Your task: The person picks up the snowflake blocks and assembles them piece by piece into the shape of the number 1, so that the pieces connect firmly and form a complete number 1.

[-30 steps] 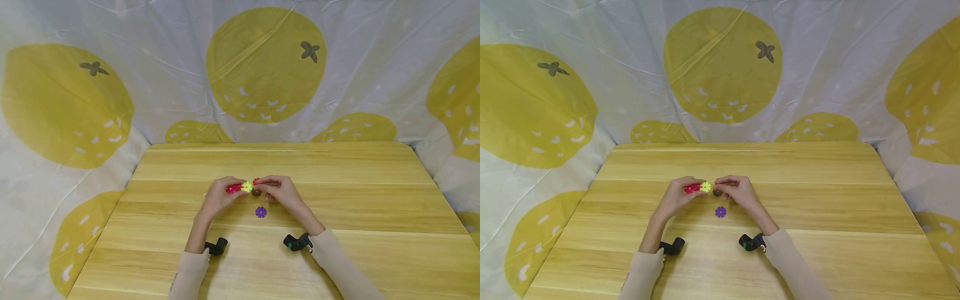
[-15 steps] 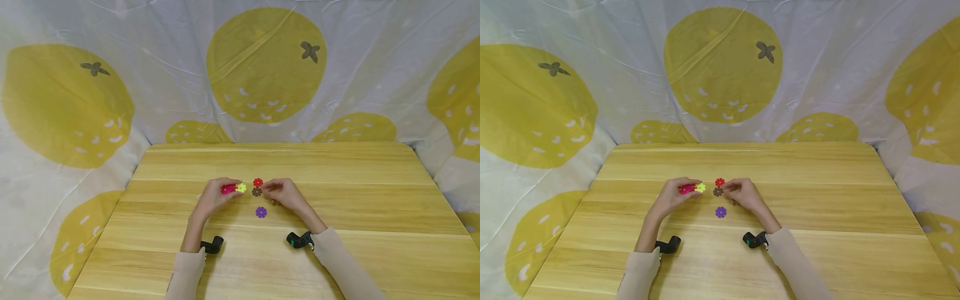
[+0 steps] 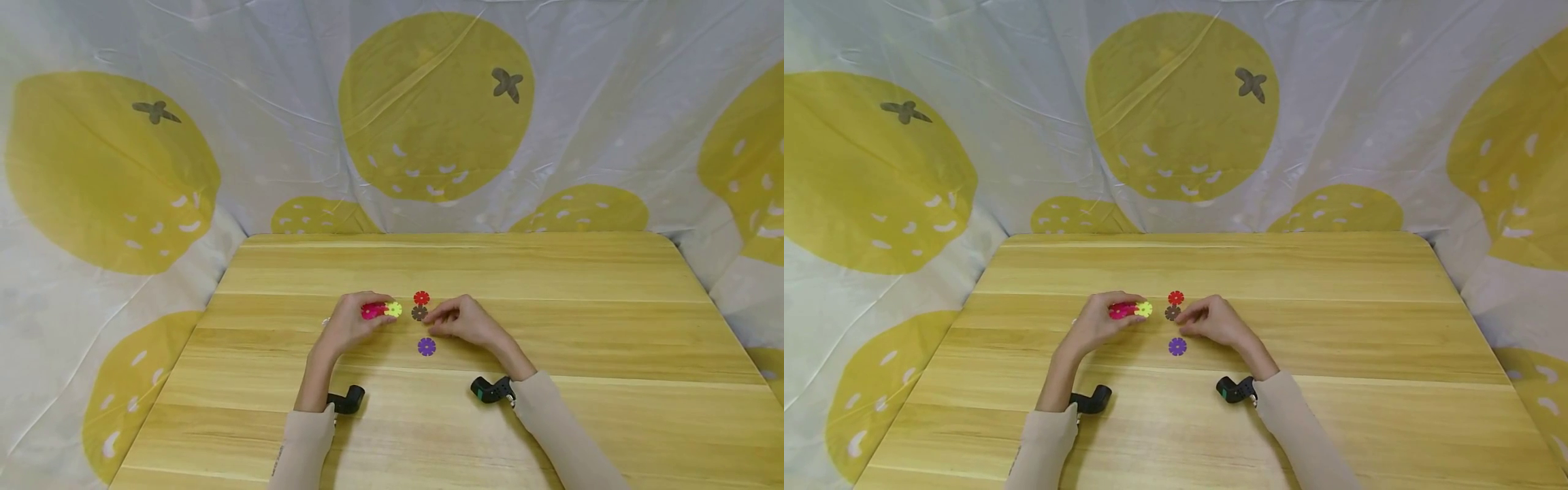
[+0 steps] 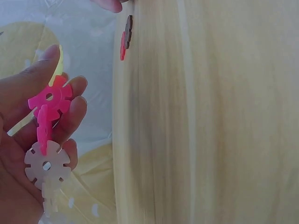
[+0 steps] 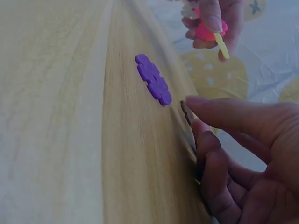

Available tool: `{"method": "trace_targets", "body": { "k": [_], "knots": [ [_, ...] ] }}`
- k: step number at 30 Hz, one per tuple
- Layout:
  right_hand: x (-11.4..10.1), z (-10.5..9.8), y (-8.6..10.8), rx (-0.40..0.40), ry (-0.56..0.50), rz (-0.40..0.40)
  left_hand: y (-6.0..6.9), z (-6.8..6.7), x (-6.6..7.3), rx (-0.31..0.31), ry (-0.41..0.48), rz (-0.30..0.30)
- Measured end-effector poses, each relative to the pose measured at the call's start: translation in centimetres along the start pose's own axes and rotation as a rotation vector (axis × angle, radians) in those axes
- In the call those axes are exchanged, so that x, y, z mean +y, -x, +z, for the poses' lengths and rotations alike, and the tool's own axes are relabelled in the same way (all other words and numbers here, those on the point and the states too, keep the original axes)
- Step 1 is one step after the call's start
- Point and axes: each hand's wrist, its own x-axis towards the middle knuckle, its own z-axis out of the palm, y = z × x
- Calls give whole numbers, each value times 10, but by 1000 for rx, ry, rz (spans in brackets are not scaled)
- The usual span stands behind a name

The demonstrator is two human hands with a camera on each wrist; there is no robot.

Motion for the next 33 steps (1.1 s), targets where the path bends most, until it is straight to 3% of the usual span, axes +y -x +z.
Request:
{"method": "trace_targets", "body": {
  "k": [5, 10, 17, 22, 29, 33],
  "knots": [
    [0, -4, 1, -100, 15, -41, 1, -1, 0, -18, -4, 15],
    [-3, -3, 1, -147, 31, -61, 1, -1, -1, -24, 0, 34],
    [-5, 3, 0, -159, 100, -98, 2, -1, -2, -32, 59, 32],
    [-7, 4, 0, -152, 115, -74, 2, -1, -2, -40, 79, 18],
    [-7, 2, 1, -111, -37, 15, 1, 0, -1, -35, 71, 34],
    [-8, 4, 0, -53, -128, 24, 1, 0, 0, -27, 64, 57]
  ]
}}
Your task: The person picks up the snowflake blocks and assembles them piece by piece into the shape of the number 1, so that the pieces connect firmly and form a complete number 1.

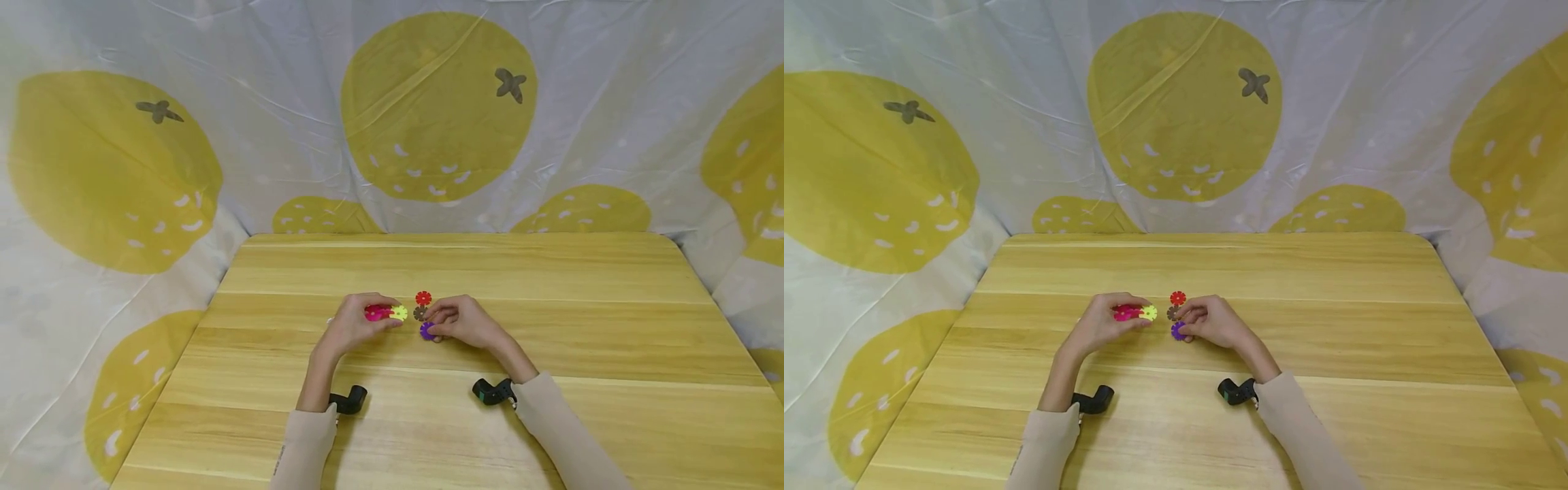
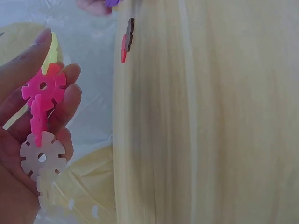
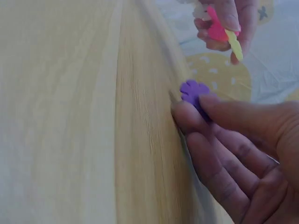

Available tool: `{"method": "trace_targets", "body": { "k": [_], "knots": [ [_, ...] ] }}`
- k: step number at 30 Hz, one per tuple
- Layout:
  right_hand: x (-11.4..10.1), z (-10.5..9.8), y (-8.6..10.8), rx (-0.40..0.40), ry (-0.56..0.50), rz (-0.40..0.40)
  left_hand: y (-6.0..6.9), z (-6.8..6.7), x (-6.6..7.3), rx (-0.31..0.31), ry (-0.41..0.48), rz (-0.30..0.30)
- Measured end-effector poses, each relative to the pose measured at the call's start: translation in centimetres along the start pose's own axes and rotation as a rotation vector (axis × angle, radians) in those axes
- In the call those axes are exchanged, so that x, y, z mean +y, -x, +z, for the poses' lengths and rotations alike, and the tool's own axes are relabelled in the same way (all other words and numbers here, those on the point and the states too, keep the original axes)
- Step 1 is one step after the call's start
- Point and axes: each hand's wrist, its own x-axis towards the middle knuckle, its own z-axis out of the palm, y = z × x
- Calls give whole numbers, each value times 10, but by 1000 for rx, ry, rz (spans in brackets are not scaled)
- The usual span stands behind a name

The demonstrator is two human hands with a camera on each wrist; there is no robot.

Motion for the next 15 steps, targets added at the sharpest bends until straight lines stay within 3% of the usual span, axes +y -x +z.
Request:
{"method": "trace_targets", "body": {
  "k": [8, 15],
  "knots": [
    [-7, 12, -2, 138, -67, -100, -1, 0, 1, -17, 6, 30],
    [-11, 17, -4, 234, -47, -144, -1, 1, -2, -11, 8, 59]
  ]
}}
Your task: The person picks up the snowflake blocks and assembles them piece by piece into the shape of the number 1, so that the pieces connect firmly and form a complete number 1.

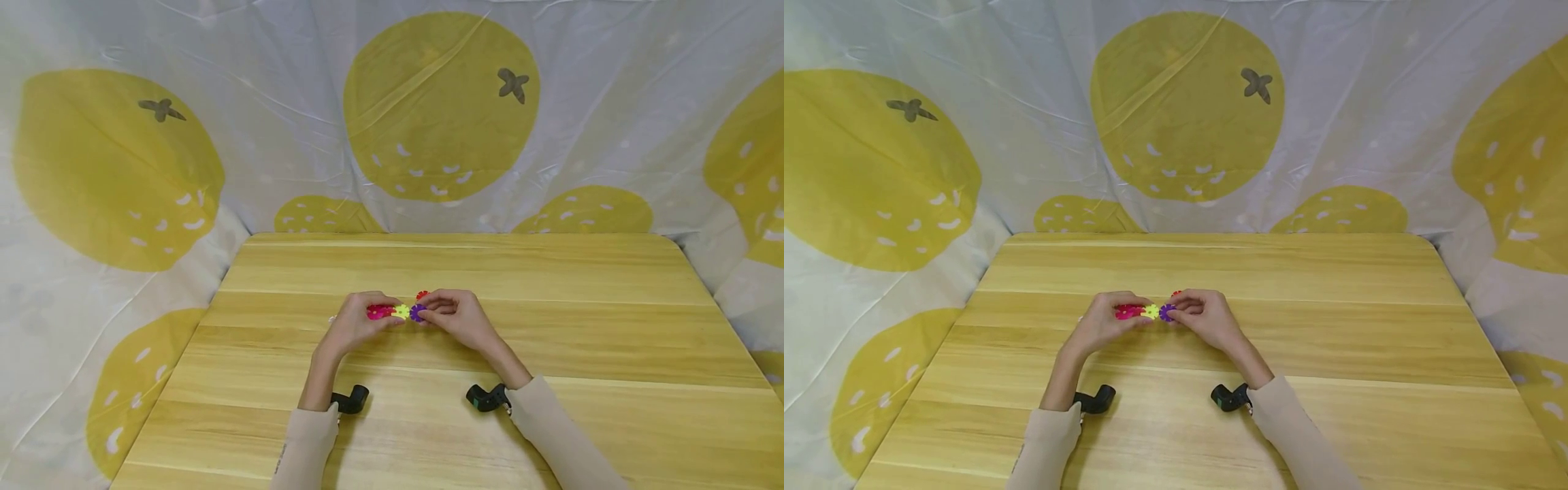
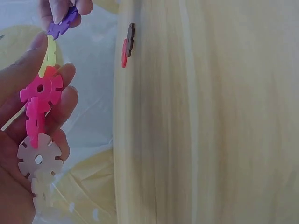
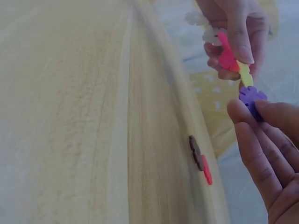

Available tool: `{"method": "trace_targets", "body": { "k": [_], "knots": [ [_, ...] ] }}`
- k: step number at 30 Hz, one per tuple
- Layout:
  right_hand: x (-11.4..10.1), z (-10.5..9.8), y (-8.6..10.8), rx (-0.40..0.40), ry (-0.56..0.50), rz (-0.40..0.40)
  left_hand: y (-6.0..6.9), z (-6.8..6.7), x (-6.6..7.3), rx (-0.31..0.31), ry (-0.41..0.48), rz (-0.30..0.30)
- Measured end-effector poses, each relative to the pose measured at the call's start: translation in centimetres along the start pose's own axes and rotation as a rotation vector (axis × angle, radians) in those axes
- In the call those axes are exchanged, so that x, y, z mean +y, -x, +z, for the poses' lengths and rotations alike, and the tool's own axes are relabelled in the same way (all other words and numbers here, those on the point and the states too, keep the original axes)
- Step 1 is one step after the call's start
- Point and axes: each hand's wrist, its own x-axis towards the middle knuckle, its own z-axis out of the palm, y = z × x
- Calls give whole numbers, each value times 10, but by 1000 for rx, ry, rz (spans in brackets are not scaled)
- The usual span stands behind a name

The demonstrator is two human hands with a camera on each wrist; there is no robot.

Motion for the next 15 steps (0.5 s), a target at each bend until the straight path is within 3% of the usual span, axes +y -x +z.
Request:
{"method": "trace_targets", "body": {
  "k": [15],
  "knots": [
    [-2, 2, 3, 25, 9, -54, -1, 2, 3, -4, 13, 9]
  ]
}}
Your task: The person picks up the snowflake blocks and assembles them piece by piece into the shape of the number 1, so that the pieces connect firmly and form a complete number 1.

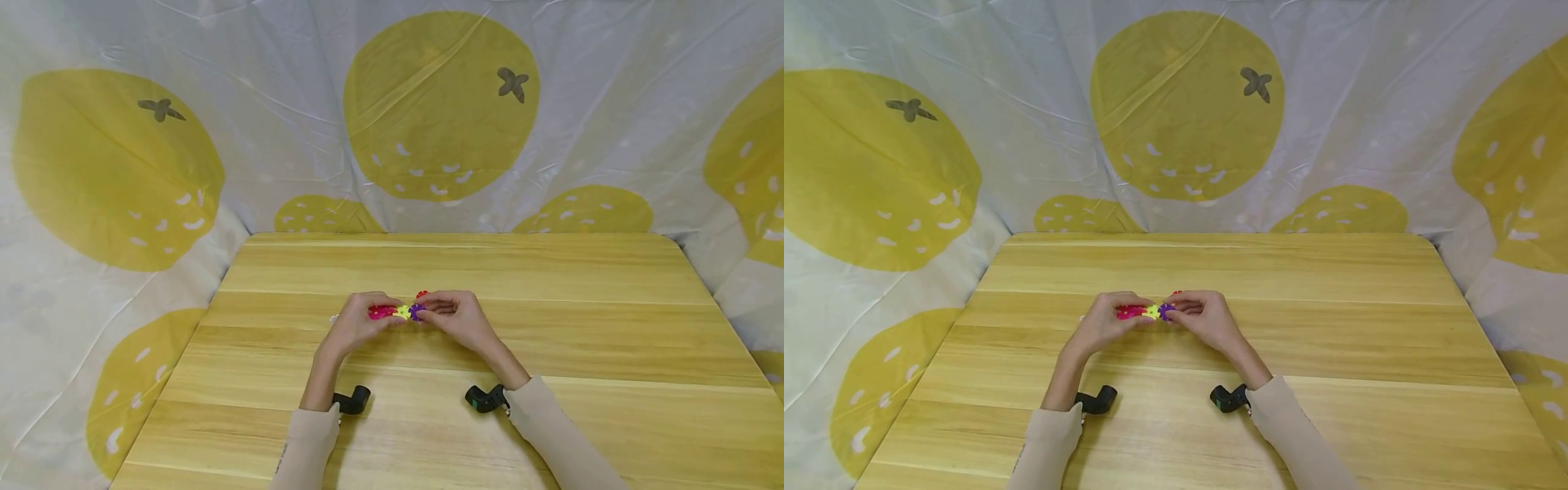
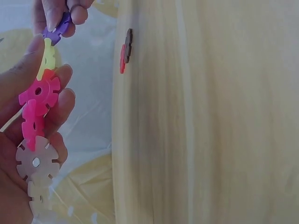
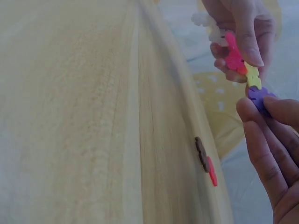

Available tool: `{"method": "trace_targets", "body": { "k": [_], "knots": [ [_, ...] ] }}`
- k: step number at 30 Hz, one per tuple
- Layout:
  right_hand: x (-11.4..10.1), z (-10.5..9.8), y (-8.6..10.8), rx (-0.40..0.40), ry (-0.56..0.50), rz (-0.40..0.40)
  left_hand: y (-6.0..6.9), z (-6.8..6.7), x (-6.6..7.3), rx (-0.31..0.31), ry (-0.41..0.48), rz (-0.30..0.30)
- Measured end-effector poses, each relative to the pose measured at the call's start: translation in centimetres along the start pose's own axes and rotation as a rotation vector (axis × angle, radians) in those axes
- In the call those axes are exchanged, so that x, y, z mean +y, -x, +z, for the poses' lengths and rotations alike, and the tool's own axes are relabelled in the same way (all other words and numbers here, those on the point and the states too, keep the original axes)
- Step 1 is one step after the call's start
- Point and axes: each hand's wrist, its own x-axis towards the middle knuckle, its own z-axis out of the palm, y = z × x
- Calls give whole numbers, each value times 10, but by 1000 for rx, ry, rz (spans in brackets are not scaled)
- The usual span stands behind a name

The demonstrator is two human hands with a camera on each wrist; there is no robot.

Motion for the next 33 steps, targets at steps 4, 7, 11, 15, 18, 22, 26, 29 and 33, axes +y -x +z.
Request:
{"method": "trace_targets", "body": {
  "k": [4, 7, 11, 15, 18, 22, 26, 29, 33],
  "knots": [
    [-2, 1, 1, 2, -49, 4, 0, 0, 2, 2, -10, 5],
    [-2, 3, 1, -4, -105, -1, -1, -1, 4, 7, -13, 10],
    [-3, 3, 1, -7, -125, -13, -2, 0, 5, 8, 21, 13],
    [-3, 3, 0, -11, -113, -11, -2, 1, 7, -7, 41, 19],
    [-1, 3, 0, -24, -119, -5, -2, 0, 6, -19, 27, 10],
    [0, 4, -2, -43, -128, -15, 0, -3, 5, -38, 38, -23],
    [0, 5, -2, -47, -122, -29, 0, -4, 5, -40, 29, -29],
    [0, 5, -2, -48, -110, -33, 0, -3, 6, -33, 5, -17],
    [-3, 5, -1, -42, -99, -49, -2, 0, 6, -27, -13, -8]
  ]
}}
